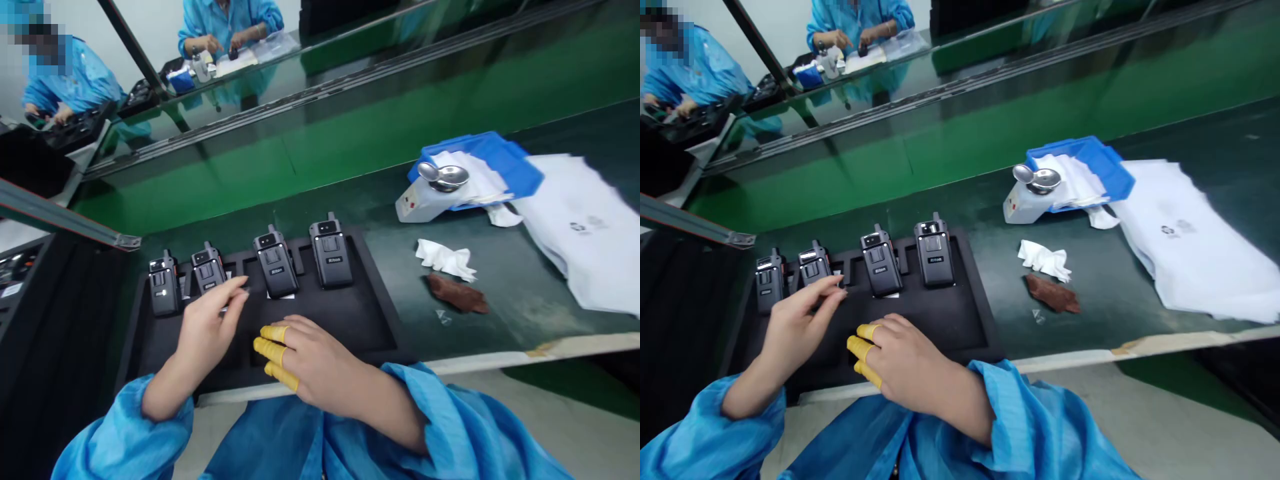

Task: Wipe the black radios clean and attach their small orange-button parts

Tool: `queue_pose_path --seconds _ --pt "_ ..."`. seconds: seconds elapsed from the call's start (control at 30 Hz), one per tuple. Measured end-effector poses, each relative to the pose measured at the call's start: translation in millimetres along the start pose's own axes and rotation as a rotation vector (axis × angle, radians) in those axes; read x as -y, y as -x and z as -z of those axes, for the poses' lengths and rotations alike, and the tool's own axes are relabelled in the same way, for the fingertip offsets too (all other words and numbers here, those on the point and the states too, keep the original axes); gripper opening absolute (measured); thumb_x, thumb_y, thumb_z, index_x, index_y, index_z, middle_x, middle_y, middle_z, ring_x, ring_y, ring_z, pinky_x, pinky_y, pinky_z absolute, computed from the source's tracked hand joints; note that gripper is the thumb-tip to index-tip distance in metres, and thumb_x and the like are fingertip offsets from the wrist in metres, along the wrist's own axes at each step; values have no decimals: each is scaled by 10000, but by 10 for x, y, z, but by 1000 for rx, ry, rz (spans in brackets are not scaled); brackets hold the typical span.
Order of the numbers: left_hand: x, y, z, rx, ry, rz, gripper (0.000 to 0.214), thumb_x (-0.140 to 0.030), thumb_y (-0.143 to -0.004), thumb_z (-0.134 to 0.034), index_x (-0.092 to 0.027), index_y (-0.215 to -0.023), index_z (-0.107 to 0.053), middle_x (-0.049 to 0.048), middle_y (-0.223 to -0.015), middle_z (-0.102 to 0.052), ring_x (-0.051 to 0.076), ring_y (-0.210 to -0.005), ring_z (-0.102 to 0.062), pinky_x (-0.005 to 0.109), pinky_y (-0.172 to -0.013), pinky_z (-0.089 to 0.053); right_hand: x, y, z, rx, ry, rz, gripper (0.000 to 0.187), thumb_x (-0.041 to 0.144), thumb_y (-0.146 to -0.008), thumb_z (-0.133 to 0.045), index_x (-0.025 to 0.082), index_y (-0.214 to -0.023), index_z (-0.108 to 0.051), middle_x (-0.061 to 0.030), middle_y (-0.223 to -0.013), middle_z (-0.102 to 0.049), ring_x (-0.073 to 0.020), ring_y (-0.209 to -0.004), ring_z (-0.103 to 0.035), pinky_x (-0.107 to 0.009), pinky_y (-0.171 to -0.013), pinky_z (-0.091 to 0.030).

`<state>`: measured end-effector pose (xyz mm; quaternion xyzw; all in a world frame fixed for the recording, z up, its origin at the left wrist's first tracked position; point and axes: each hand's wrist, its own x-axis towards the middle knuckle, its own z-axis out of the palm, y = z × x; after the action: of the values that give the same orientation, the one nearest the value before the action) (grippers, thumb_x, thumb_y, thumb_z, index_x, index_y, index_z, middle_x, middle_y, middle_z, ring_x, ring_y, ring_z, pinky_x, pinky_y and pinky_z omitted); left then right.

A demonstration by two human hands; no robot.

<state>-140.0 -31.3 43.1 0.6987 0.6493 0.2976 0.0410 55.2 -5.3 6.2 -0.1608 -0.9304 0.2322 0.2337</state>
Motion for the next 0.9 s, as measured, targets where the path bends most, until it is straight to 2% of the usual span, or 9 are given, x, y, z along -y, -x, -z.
queue_pose_path --seconds 0.07,0.17,0.3,0.47,0.9 --pt "-72 -84 -155 16 -78 -184 186 -187 -899 -489 -181 -1034 -618 37 -859 -685 149 -763 -642 266 -720 -514 -63 84 68 -81 32 -26 291 293 -925 -455 151 -1072 -662 -73 -1036 -681 -178 -958 -613 -345 -909 -493" --pt "-100 -158 -358 19 -203 -293 271 -119 -901 -416 -162 -1075 -620 51 -789 -620 163 -713 -570 285 -662 -492 -171 207 92 -179 89 -66 290 254 -926 -441 119 -986 -691 -94 -989 -689 -186 -940 -624 -345 -894 -508" --pt "-56 -136 -518 31 -313 -328 358 -59 -876 -389 -161 -1153 -591 46 -763 -541 167 -689 -504 287 -639 -462 -246 278 36 -175 98 -117 264 229 -911 -461 127 -931 -704 -97 -978 -692 -205 -960 -630 -391 -935 -496" --pt "-11 -103 -609 45 -335 -323 423 -42 -885 -356 -178 -1246 -528 54 -829 -525 171 -730 -507 285 -660 -461 -241 250 37 -133 69 -164 256 257 -902 -493 137 -1025 -682 -100 -1012 -689 -204 -989 -623 -393 -931 -500" --pt "-7 -78 -630 51 -341 -338 463 -80 -917 -365 -207 -1360 -405 63 -889 -527 175 -775 -516 297 -706 -479 -238 260 84 -75 -24 -213 246 248 -881 -525 167 -1059 -675 -96 -1045 -679 -207 -1030 -606 -407 -988 -463"
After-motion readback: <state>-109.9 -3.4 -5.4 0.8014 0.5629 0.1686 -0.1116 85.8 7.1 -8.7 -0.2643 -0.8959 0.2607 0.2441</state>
